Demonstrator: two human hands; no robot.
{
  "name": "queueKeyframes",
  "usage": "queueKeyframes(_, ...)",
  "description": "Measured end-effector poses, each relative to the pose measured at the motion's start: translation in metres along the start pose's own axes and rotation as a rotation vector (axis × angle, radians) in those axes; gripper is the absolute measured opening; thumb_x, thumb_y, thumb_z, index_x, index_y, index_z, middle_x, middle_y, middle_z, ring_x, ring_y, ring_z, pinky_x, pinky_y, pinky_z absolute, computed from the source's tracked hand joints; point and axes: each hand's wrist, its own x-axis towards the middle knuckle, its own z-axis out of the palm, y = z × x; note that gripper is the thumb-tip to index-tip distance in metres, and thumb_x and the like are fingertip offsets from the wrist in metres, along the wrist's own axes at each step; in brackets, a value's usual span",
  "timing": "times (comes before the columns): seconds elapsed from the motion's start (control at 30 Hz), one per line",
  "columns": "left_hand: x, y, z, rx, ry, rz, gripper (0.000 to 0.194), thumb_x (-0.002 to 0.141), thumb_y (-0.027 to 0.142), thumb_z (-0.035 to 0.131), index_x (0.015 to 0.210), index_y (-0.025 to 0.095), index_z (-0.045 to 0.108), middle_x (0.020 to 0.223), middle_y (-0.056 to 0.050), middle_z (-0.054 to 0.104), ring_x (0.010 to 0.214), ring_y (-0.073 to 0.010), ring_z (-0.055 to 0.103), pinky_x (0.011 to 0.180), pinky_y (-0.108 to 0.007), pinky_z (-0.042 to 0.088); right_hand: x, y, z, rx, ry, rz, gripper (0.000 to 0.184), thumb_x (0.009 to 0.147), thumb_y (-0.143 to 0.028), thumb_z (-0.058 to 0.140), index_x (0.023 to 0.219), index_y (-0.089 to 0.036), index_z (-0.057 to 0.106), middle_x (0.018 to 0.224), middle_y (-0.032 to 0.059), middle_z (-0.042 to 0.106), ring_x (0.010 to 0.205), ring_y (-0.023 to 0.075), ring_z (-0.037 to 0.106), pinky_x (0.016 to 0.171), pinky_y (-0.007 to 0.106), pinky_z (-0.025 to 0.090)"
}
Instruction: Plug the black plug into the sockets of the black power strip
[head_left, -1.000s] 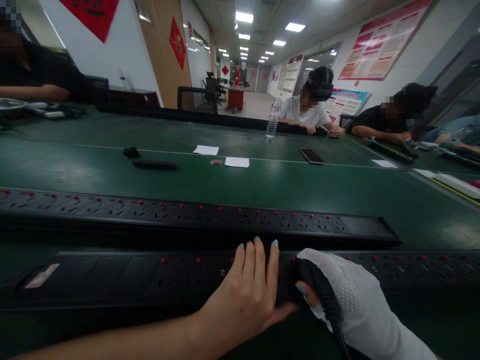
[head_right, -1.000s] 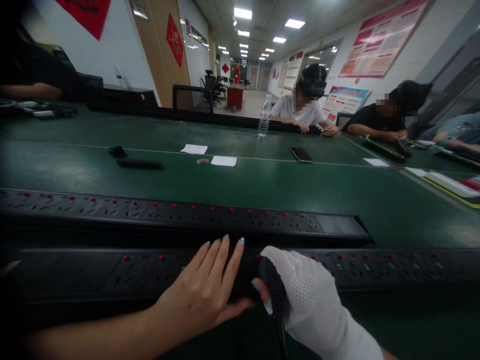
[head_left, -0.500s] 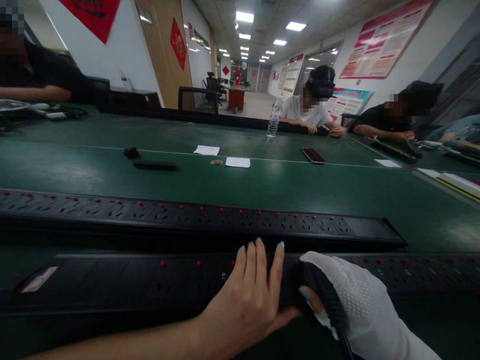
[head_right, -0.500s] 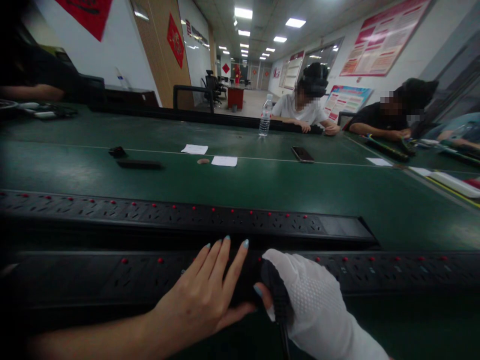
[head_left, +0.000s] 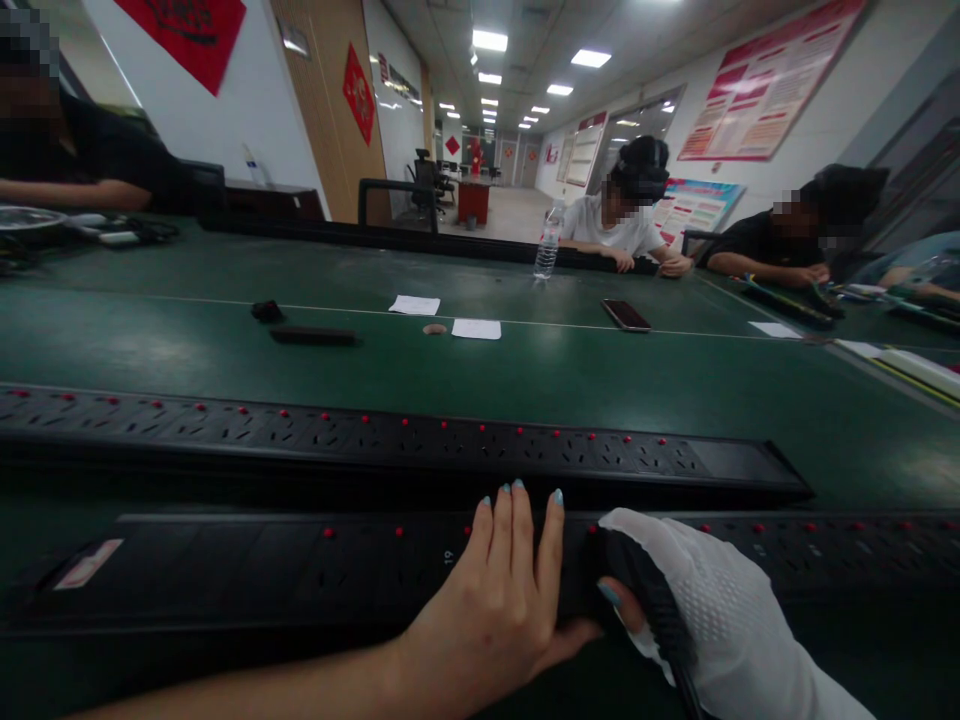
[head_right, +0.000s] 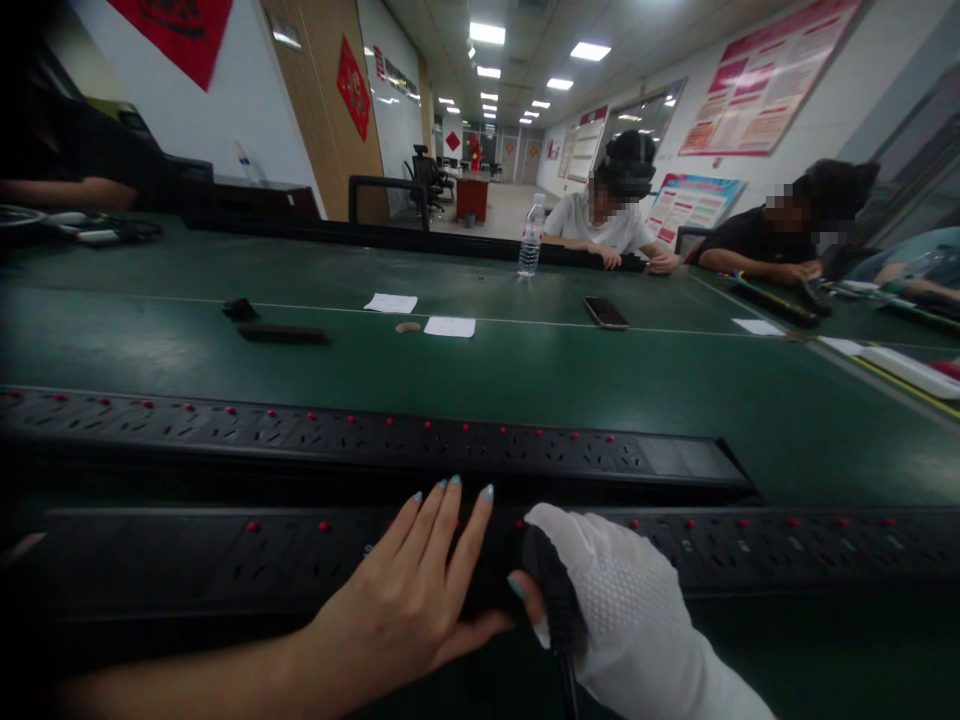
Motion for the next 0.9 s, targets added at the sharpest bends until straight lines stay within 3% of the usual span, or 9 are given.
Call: queueKeyframes(0.9,0.0004,-0.0008,0.0027,0.019,0.012,0.030,0.068,0.089,0.053,0.025,0.127,0.000,0.041,0.122,-0.025,0.050,0.113,-0.0360,0.048,0.086,-0.042,0.045,0.0058,0.0004,0.0006,-0.005,0.061,-0.008,0.026,0.080,-0.030,0.050,0.098,-0.013,0.056,0.079,0.0084,0.067,0.066,0.0181,0.065,0.060,0.030,0.052)
